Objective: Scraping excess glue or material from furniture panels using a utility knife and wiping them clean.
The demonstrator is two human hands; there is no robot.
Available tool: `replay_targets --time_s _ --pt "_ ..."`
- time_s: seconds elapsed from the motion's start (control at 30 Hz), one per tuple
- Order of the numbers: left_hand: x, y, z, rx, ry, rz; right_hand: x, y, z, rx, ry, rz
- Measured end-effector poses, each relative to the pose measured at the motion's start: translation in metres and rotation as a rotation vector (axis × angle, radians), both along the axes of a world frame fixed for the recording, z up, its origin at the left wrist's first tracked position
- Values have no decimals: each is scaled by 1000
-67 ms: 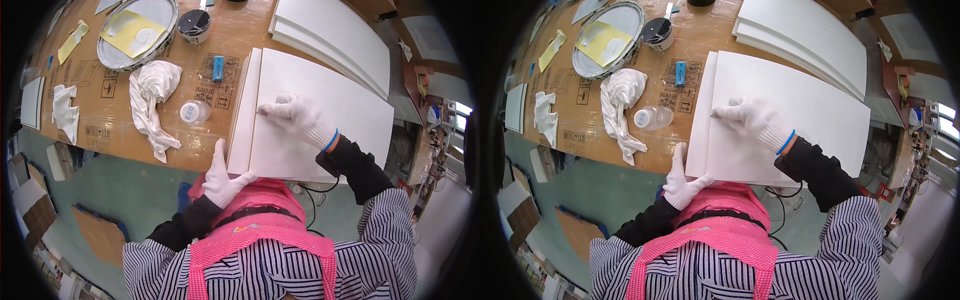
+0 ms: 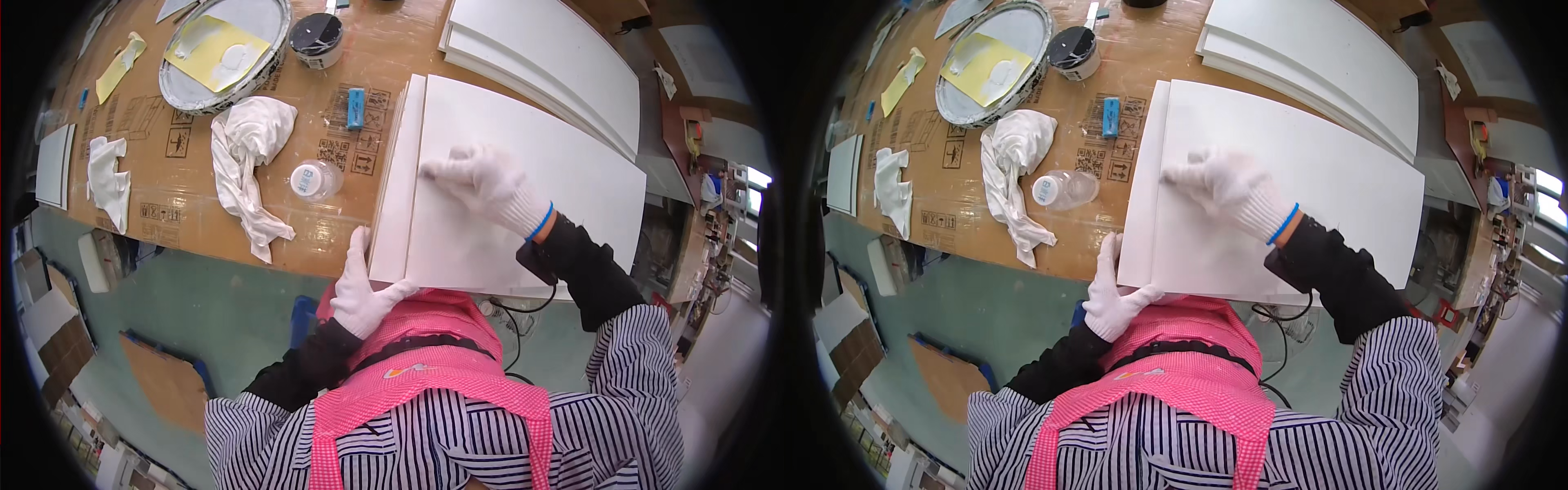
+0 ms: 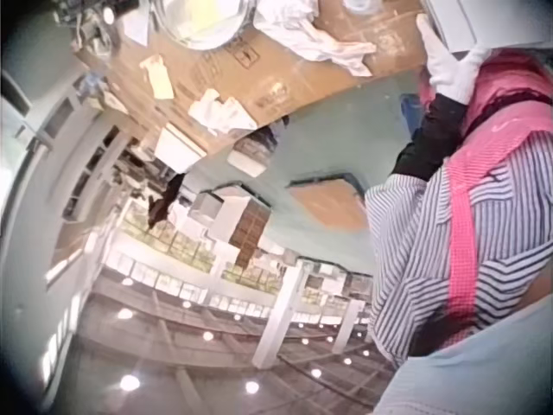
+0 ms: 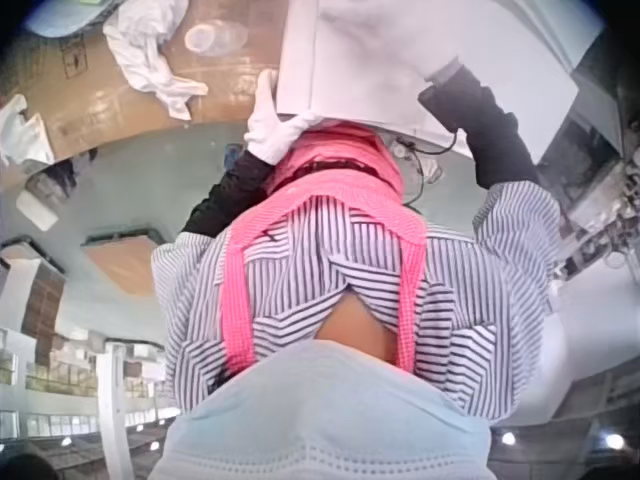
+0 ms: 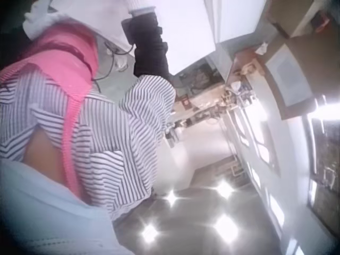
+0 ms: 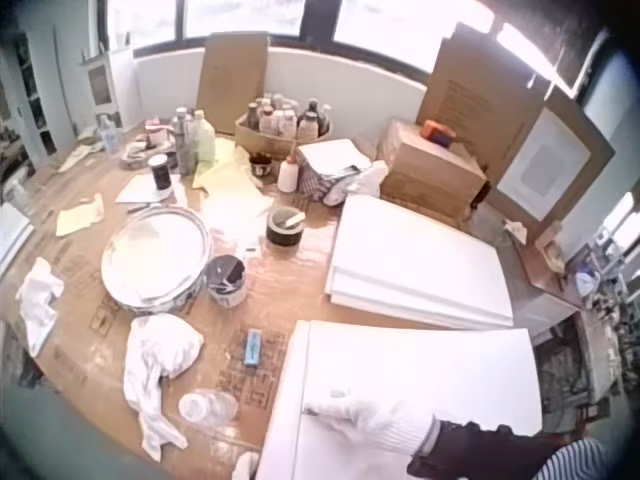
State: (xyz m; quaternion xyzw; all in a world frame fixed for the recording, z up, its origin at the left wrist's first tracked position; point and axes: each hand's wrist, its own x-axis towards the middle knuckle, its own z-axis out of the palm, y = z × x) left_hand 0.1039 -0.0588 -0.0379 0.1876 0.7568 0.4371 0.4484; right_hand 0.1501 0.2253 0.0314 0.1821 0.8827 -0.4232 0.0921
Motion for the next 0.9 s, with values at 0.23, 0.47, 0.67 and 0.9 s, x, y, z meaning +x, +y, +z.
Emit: replay_targets --time_s 0.23,0.47,0.67,0.9 --pt "-1 7 7 20 -44 49 13 6 -10 299 194 328" --pt "0 7 3 -2 -93 113 -10 29 -22 64 263 86" --pt "0 11 6 49 -93 107 -8 33 -40 225 308 299" --pt "3 5 -2 68 -105 140 -50 84 -28 316 339 8"
